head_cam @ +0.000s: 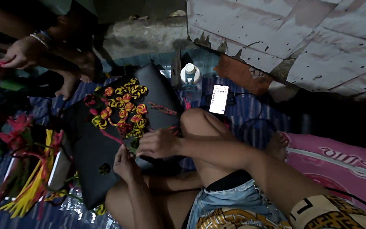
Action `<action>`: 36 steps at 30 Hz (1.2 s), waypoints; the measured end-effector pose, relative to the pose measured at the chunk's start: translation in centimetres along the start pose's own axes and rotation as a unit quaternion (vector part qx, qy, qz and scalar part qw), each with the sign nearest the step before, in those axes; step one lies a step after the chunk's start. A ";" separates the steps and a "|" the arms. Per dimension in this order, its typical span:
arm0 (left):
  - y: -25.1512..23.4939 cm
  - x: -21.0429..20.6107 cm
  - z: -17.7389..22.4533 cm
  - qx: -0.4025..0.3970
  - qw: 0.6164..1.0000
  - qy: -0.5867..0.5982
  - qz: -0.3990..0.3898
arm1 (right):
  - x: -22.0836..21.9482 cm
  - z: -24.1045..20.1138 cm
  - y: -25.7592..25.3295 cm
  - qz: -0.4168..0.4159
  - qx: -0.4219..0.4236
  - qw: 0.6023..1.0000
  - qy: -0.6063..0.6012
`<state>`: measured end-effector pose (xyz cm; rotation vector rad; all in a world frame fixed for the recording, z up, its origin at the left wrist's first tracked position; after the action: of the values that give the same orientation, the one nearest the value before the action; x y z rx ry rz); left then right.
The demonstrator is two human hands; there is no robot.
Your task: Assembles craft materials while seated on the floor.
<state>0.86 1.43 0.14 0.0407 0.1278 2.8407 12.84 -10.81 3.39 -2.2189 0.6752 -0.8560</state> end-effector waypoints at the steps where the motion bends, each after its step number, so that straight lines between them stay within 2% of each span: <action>1: 0.2 0.1 0.2 -0.044 0.998 -0.043 -0.001 | -0.3 -0.7 0.1 0.002 0.038 0.999 0.014; 3: 0.2 0.5 0.2 -0.153 0.980 -0.092 -0.087 | -0.3 -1.3 -0.1 0.031 0.059 0.998 0.017; 4: 0.1 0.6 0.2 -0.186 0.967 -0.092 -0.151 | 0.2 -1.2 -0.3 0.060 0.041 0.997 0.008; 5: 0.1 0.5 0.2 -0.186 0.955 -0.078 -0.220 | 0.8 -0.9 -0.6 0.087 0.007 0.996 0.000; 8: -0.4 1.3 0.1 -0.065 0.912 -0.021 -0.405 | 3.2 1.4 -1.1 0.131 -0.106 0.985 -0.026; 10: -0.6 1.9 0.7 0.003 0.863 0.020 -0.505 | 4.1 3.2 -0.9 0.126 -0.144 0.980 -0.050; 12: -0.8 1.8 0.7 0.025 0.809 0.063 -0.584 | 4.4 4.1 -0.8 0.094 -0.183 0.975 -0.081; 13: -0.7 1.6 0.3 0.014 0.803 0.077 -0.591 | 4.4 4.2 -0.9 0.073 -0.211 0.970 -0.100; 15: -0.5 1.4 -0.5 -0.027 0.828 0.097 -0.552 | 4.7 4.5 -1.2 0.026 -0.286 0.948 -0.139; 17: 0.1 1.3 -0.6 -0.040 0.890 0.105 -0.443 | 4.9 4.9 -1.1 0.008 -0.341 0.927 -0.156; 19: 0.2 0.6 0.0 -0.032 0.952 0.110 -0.283 | 5.0 5.1 -1.0 0.007 -0.359 0.922 -0.146; 22: -0.2 -0.5 0.3 -0.002 0.992 0.060 -0.107 | 4.4 4.9 -0.6 -0.038 -0.352 0.930 -0.095; 25: 0.2 -0.8 0.1 -0.018 0.999 0.002 -0.050 | 4.0 3.9 0.1 -0.082 -0.261 0.961 -0.038; 28: 0.0 -0.5 -0.1 -0.102 0.990 -0.063 -0.072 | 3.6 3.4 0.1 -0.049 -0.136 0.989 -0.022; 30: -0.3 -0.1 -0.1 -0.132 0.973 -0.123 -0.144 | 4.1 3.6 -0.4 0.009 -0.113 0.993 -0.023; 33: 0.0 -0.2 0.2 -0.125 0.922 -0.154 -0.331 | 5.7 5.0 -0.8 0.075 -0.173 0.982 -0.027; 36: 1.0 -1.1 0.7 -0.063 0.887 -0.069 -0.453 | 6.5 6.1 -0.5 0.090 -0.264 0.959 -0.055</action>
<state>1.60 0.19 0.91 0.1186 -0.0621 1.8933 21.57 -12.36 2.77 -2.5920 1.1352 -0.4903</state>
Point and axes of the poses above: each hand's wrist, its own y-axis away from the middle knuckle, its own x-axis out of the back of the hand, z = x × y, the point moved 2 cm from there along -y, towards the middle knuckle
